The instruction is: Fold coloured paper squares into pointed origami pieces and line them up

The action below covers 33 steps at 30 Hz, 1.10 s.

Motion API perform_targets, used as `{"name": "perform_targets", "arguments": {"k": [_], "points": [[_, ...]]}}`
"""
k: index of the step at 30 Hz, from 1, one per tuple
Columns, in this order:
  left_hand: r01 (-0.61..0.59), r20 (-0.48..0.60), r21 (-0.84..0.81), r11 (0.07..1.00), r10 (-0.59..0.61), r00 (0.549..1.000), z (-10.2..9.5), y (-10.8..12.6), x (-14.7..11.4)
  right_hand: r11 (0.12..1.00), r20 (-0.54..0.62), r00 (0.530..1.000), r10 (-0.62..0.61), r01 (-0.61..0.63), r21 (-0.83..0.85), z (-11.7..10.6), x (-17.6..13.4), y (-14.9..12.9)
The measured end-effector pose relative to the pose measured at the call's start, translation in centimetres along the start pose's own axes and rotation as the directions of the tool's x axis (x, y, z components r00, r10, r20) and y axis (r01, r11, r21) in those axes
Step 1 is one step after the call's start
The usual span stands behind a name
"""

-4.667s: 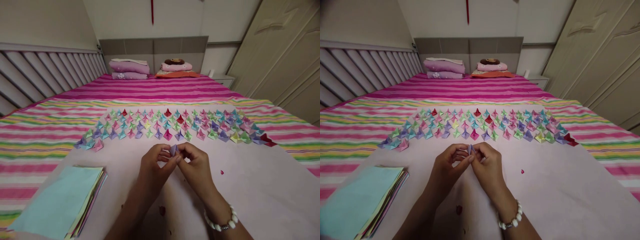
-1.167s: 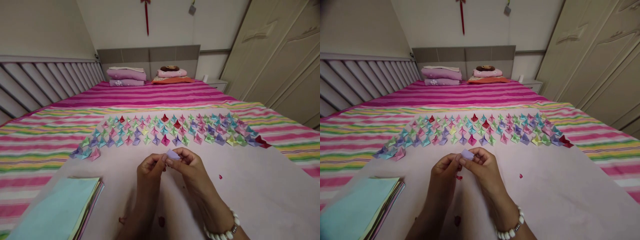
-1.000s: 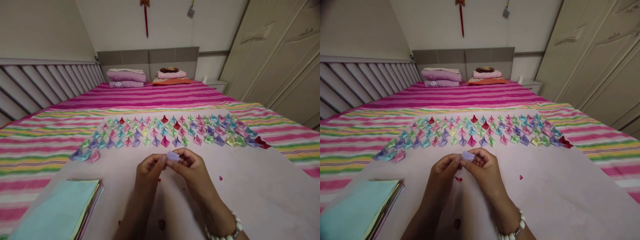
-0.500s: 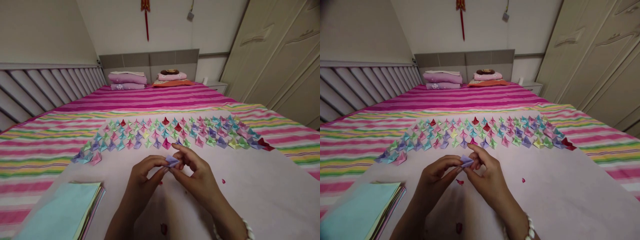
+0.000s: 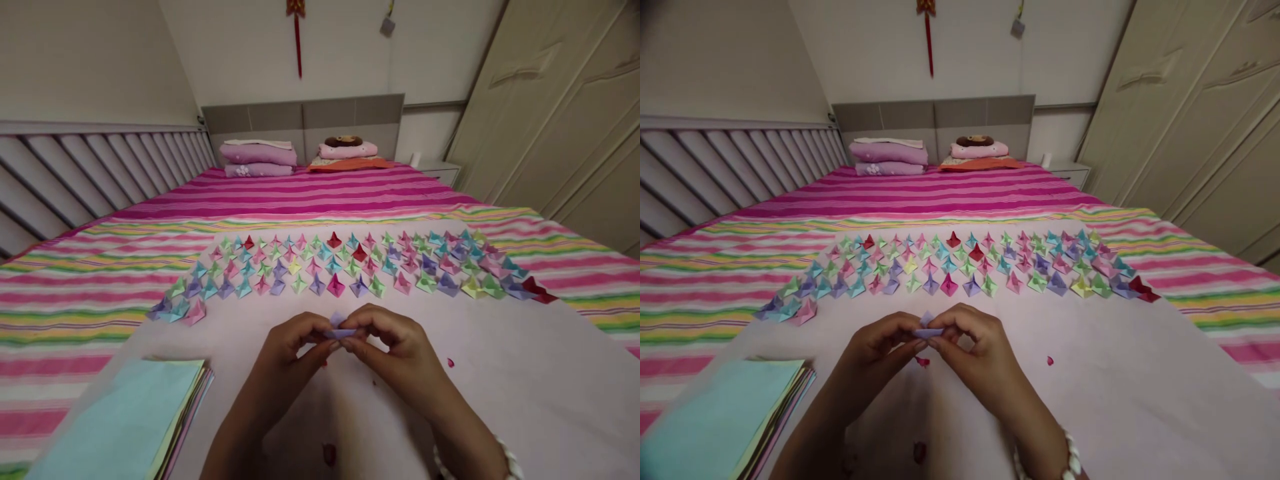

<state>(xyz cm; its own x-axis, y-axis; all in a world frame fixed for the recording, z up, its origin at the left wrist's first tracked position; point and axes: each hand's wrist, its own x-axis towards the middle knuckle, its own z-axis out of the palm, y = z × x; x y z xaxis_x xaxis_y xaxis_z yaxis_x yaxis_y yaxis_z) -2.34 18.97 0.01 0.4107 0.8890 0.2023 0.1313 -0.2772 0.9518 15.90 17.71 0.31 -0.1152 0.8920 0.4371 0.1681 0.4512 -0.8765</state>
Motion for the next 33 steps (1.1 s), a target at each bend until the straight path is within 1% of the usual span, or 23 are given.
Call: {"name": "perform_targets", "arguments": {"k": [3, 6, 8, 11, 13, 17, 19, 20, 24, 27, 30, 33], "points": [[0.038, 0.022, 0.081, 0.996, -0.040, 0.999, -0.3, 0.0, 0.0, 0.998, 0.075, 0.996, 0.054, -0.055, 0.005, -0.1, -0.1, 0.0], [0.015, 0.043, 0.080, 0.997, -0.018, 0.999, -0.2, 0.1, 0.1, 0.991, 0.114, 0.986, 0.121, -0.127, 0.047, -0.3, -0.1, 0.1], [-0.011, 0.009, 0.024, 1.000, 0.010, 1.000, 0.0, 0.0, 0.2, 0.983, 0.112, 0.983, 0.149, -0.159, 0.093, -0.4, -0.1, 0.2], [-0.017, -0.105, -0.087, 0.996, 0.008, 0.994, 0.5, 0.0, 0.2, 0.973, 0.097, 0.983, 0.155, -0.169, 0.159, -0.4, 0.0, 0.2], [0.004, -0.152, -0.155, 0.988, -0.028, 0.988, 0.8, 0.0, 0.3, 0.972, 0.084, 0.986, 0.142, -0.155, 0.177, -0.3, 0.0, 0.1], [0.114, -0.189, -0.272, 0.955, -0.169, 0.967, 1.1, 0.1, 0.5, 0.972, 0.053, 0.987, 0.150, -0.157, 0.172, -0.1, -0.1, -0.1], [0.158, -0.177, -0.330, 0.931, -0.225, 0.958, 1.0, 0.2, 0.6, 0.964, 0.049, 0.984, 0.173, -0.179, 0.194, 0.0, -0.2, -0.1], [0.168, -0.159, -0.349, 0.922, -0.235, 0.959, 0.9, 0.2, 0.6, 0.958, 0.051, 0.982, 0.182, -0.188, 0.215, 0.0, -0.2, 0.0], [0.176, -0.038, -0.370, 0.912, -0.204, 0.978, 0.4, 0.0, 0.5, 0.923, 0.080, 0.979, 0.188, -0.204, 0.326, 0.2, -0.2, -0.2], [0.187, 0.014, -0.360, 0.914, -0.194, 0.981, 0.4, -0.1, 0.3, 0.909, 0.084, 0.975, 0.204, -0.220, 0.354, 0.4, -0.2, -0.3], [0.196, 0.023, -0.360, 0.912, -0.201, 0.979, 0.6, -0.2, 0.3, 0.902, 0.089, 0.971, 0.221, -0.238, 0.361, 0.5, -0.1, -0.2], [0.207, -0.005, -0.397, 0.894, -0.228, 0.974, 1.0, -0.4, 0.4, 0.878, 0.092, 0.964, 0.248, -0.264, 0.399, 0.6, 0.0, 0.0]]}}
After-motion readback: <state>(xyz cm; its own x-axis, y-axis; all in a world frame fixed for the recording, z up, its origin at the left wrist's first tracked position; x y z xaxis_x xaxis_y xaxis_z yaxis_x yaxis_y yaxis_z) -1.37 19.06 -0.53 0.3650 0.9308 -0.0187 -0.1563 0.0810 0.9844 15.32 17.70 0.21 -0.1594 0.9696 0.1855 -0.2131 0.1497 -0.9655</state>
